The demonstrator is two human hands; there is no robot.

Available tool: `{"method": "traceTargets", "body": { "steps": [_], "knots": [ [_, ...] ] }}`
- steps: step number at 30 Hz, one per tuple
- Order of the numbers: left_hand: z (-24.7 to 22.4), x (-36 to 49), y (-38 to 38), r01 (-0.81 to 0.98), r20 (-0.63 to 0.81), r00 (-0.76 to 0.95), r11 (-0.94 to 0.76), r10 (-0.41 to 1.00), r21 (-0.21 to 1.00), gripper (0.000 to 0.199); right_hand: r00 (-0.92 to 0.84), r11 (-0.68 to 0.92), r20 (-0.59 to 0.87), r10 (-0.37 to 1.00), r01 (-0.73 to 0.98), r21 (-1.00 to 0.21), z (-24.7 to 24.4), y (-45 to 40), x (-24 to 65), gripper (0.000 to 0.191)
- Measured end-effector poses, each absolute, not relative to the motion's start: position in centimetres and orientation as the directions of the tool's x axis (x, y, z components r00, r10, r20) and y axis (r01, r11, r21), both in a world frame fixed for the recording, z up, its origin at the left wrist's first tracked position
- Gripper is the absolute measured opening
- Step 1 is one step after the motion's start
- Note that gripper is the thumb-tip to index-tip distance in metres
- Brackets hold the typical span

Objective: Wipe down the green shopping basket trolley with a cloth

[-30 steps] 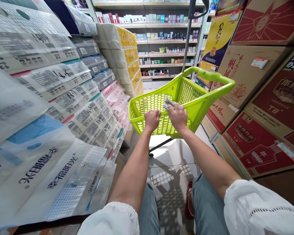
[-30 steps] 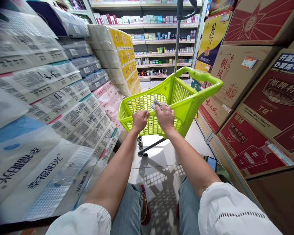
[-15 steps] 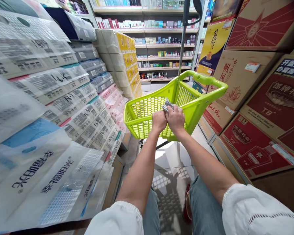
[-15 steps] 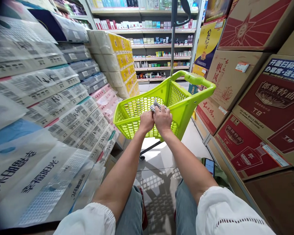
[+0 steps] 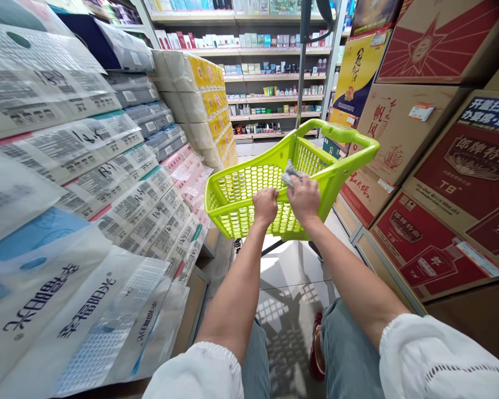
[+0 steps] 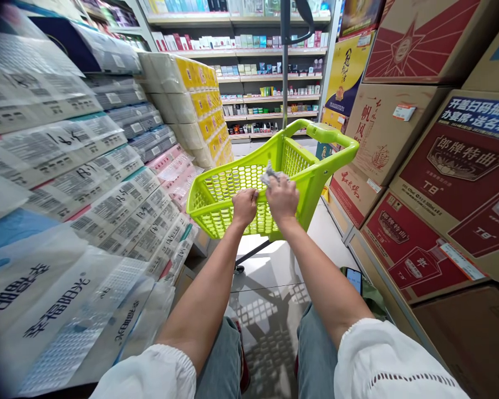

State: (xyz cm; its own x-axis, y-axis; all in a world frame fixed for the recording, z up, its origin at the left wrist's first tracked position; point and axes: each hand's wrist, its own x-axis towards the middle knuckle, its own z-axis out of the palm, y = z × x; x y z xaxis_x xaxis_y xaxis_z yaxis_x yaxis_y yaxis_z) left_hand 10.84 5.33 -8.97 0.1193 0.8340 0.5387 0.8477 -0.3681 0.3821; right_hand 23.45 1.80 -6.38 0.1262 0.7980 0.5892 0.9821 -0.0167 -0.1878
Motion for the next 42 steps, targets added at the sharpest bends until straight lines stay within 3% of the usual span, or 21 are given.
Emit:
{"method": "traceTargets", "body": {
  "steps": [6, 13, 20, 25, 30, 34, 42],
  "knots": [
    [-9.0, 10.1, 5.3, 0.835, 0.551, 0.136, -0.394, 0.823, 0.384, 0.026, -0.022, 0.100, 0.567, 0.823, 0.989, -0.108, -7.3, 1.3, 21.0, 0.043],
    [-9.0, 7.9, 5.6, 0.828, 0.545, 0.146, -0.404, 0.825, 0.389, 0.032, 0.140, -0.033, 0.656, 0.742, 0.984, -0.174, -5.5, 2.1, 25.6, 0.044],
    [-7.4, 9.1, 5.1, 0.865, 0.578, 0.151, -0.390, 0.802, 0.315, 0.029, 0.063, 0.059, 0.650, 0.757, 0.985, -0.164, -6.4, 1.3, 21.8, 0.042],
    [-7.6, 10.5, 5.4, 0.839, 0.535, 0.166, -0.403, 0.829, 0.365, 0.026, -0.026, 0.120, 0.671, 0.741, 0.988, -0.095, -7.5, 1.9, 22.1, 0.041],
    [-8.4, 10.3, 5.9, 0.809, 0.544, 0.170, -0.432, 0.822, 0.399, 0.031, 0.122, 0.012, 0.768, 0.629, 0.986, -0.166, -6.5, 2.8, 27.0, 0.041],
    [-8.5, 10.9, 5.9, 0.804, 0.564, 0.145, -0.429, 0.813, 0.411, 0.031, 0.224, -0.059, 0.763, 0.607, 0.970, -0.237, -6.0, 2.5, 27.3, 0.043],
    [-8.3, 11.0, 5.6, 0.817, 0.578, 0.147, -0.428, 0.803, 0.387, 0.023, -0.024, 0.108, 0.688, 0.725, 0.991, -0.080, -8.5, 2.1, 21.7, 0.041]
  ]
}}
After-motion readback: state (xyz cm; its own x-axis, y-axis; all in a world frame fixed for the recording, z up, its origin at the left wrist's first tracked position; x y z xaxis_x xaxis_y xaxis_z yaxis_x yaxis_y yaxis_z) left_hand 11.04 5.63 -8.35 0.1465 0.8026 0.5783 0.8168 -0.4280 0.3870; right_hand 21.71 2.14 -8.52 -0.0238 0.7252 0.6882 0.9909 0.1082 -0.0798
